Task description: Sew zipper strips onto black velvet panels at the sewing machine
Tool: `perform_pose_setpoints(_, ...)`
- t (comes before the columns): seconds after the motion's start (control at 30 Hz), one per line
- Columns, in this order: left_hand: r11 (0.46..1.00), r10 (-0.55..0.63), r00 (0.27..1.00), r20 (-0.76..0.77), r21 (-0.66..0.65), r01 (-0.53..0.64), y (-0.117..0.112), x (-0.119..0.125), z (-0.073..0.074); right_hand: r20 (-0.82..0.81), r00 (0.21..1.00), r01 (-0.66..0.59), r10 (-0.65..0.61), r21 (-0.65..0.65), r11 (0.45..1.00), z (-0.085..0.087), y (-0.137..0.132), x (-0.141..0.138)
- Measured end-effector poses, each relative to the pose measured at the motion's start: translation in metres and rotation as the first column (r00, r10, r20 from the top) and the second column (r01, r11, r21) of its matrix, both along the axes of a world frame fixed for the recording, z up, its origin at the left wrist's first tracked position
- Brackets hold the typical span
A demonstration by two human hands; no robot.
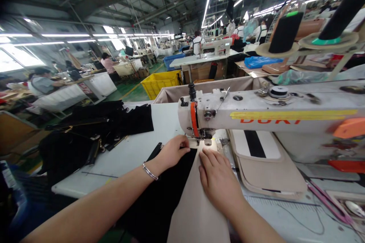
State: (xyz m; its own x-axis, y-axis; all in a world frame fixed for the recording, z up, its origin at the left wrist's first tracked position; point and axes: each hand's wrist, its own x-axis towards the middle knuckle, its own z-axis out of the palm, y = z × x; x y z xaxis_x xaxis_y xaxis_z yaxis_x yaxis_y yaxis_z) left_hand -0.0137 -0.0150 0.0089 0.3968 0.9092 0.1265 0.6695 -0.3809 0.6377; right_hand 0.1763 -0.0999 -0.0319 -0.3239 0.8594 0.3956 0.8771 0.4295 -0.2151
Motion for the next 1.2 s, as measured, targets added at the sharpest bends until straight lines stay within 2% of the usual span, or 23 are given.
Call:
perform_pose_setpoints(0.03, 1.0, 0.002, 1.0, -0.009, 0.004, -0.002, 0.001, 0.005, -0.003, -0.004, 1.0, 0.001, -0.001, -0.009, 1.0, 0.0, 0.0, 0.0)
perform_pose_setpoints(0.1, 0.999, 0.008, 1.0, 0.008, -0.053, -0.007, 0.006, 0.004, 0.002, -0.011, 1.0, 0.002, -0.002, -0.021, 1.0, 0.0, 0.0, 0.0)
perform_pose_setpoints(0.2, 0.973, 0.092, 0.977, 0.194, -0.227, -0.047, 0.02, -0.021, 0.031, -0.01, 1.0, 0.002, -0.002, -0.025, 1.0, 0.0, 0.001, 0.0)
perform_pose_setpoints(0.27, 0.939, 0.211, 0.907, 0.365, -0.335, -0.083, 0.027, -0.046, 0.057, -0.009, 1.0, 0.007, -0.007, -0.024, 1.0, 0.0, 0.002, -0.001)
perform_pose_setpoints(0.33, 0.921, 0.299, 0.83, 0.471, -0.369, -0.122, 0.03, -0.068, 0.079, -0.012, 1.0, 0.011, -0.011, -0.021, 1.0, 0.0, 0.002, -0.002)
perform_pose_setpoints(0.4, 0.923, 0.328, 0.794, 0.511, -0.354, -0.154, 0.028, -0.078, 0.087, -0.013, 1.0, 0.013, -0.013, -0.014, 1.0, 0.0, 0.002, -0.002)
perform_pose_setpoints(0.47, 0.932, 0.297, 0.829, 0.473, -0.334, -0.143, 0.019, -0.07, 0.078, -0.01, 1.0, 0.012, -0.012, -0.009, 1.0, 0.0, 0.001, -0.003)
perform_pose_setpoints(0.57, 0.957, 0.139, 0.957, 0.255, -0.281, -0.064, 0.004, -0.036, 0.042, -0.01, 1.0, 0.005, -0.005, -0.006, 1.0, 0.0, 0.001, -0.002)
perform_pose_setpoints(0.67, 0.996, 0.022, 0.999, 0.031, -0.084, -0.02, -0.004, -0.004, 0.008, -0.017, 1.0, 0.0, 0.0, -0.013, 1.0, -0.001, 0.002, 0.0)
perform_pose_setpoints(0.73, 0.999, -0.001, 1.0, -0.03, 0.047, 0.003, -0.002, 0.007, -0.005, -0.019, 1.0, 0.0, 0.0, -0.019, 1.0, -0.002, 0.002, 0.001)
perform_pose_setpoints(0.87, 0.991, -0.028, 0.999, -0.045, 0.128, 0.034, 0.008, 0.009, -0.01, -0.004, 1.0, 0.005, -0.005, -0.027, 1.0, -0.001, 0.003, 0.001)
perform_pose_setpoints(1.2, 0.993, -0.024, 0.999, -0.023, 0.118, 0.026, 0.013, 0.01, -0.012, 0.012, 1.0, 0.025, -0.024, -0.031, 0.999, 0.0, 0.004, -0.002)
